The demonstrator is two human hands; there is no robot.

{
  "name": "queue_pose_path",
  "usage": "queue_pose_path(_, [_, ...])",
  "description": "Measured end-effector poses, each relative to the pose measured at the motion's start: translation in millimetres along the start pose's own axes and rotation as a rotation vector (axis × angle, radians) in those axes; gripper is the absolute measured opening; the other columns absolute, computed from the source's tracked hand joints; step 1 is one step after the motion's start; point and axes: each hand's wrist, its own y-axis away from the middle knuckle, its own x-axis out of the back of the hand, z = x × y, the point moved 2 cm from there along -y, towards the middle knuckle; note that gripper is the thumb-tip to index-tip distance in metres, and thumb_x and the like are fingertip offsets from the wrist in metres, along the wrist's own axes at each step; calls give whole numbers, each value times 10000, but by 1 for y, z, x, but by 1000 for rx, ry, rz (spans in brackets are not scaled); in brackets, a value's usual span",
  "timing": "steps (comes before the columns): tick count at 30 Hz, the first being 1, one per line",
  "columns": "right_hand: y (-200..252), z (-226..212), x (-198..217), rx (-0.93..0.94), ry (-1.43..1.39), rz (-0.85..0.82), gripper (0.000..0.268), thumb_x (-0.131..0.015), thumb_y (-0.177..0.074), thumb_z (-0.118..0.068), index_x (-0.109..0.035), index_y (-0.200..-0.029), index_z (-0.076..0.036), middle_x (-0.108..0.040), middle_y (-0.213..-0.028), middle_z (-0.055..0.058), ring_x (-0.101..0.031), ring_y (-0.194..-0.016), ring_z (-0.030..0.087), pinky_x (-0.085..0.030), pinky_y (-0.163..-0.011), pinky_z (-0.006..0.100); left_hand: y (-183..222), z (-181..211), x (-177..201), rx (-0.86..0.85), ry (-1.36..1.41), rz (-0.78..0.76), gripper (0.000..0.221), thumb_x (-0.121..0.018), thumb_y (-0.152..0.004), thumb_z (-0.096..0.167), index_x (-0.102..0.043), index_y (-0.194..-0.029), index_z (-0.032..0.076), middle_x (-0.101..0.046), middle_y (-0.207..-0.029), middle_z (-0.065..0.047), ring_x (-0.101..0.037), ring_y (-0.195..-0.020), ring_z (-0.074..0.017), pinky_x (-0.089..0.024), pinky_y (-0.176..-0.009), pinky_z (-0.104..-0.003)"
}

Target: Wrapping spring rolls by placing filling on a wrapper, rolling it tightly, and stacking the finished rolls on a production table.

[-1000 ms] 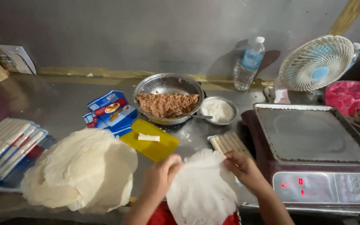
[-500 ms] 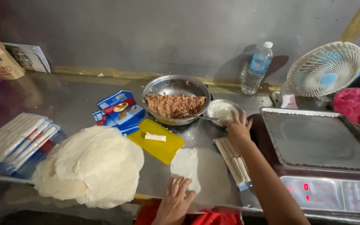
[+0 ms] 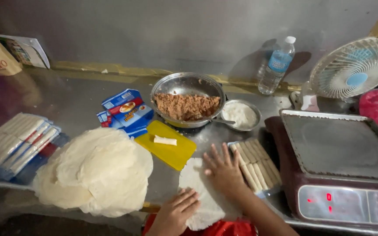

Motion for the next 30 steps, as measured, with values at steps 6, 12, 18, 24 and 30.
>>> queue_pose_path(6, [-14, -4, 10, 237, 96, 617, 651, -536, -848, 123, -467, -1452, -107, -205, -1647, 153, -7, -1531, 473, -113, -1139, 823, 11, -12, -8, -126, -34, 163, 556, -335, -1124, 365, -766, -1154, 15, -732, -1257, -168, -652, -1235, -361, -496, -1050, -566])
queue_pose_path(12, [-122, 67, 56, -2, 302, 429, 566, -579, -979, -144, -406, -1518, -139, -612, -1337, 156, -608, -1203, 303, -540, -988, 428, 9, -15, -6, -103, -46, 72, 305, -595, -1095, 280, -766, -1200, 51, -731, -1277, -149, -699, -1203, -296, -490, -1059, -464])
queue_pose_path(18, [-139, 67, 105, 60, 59, 345, 648, -541, -897, 35, -626, -1397, -369, -655, -1344, -24, -716, -907, 189, -557, -604, 306, 12, -20, -13, -145, 18, 57, 281, -535, -1127, 258, -718, -1148, 45, -727, -1281, -172, -658, -1251, -328, -458, -1109, -469])
queue_pose_path(24, [-123, 54, 156, -133, 458, 321, 100, -675, -985, -237, -744, -1051, -265, -699, -853, -63, -655, -765, 129, -383, -1074, 418, 30, -36, -27, -124, 147, -19, 351, -472, -1147, 285, -617, -1360, 46, -627, -1445, -156, -544, -1389, -346, -365, -1160, -484])
queue_pose_path(30, [-157, 68, 119, -39, 478, 520, 127, -676, -857, -164, -776, -873, -242, -722, -901, -26, -661, -867, 196, -345, -1005, 429, 22, -26, -13, -124, 136, 59, 377, -533, -1123, 307, -614, -1387, 52, -646, -1436, -124, -558, -1384, -327, -400, -1145, -466])
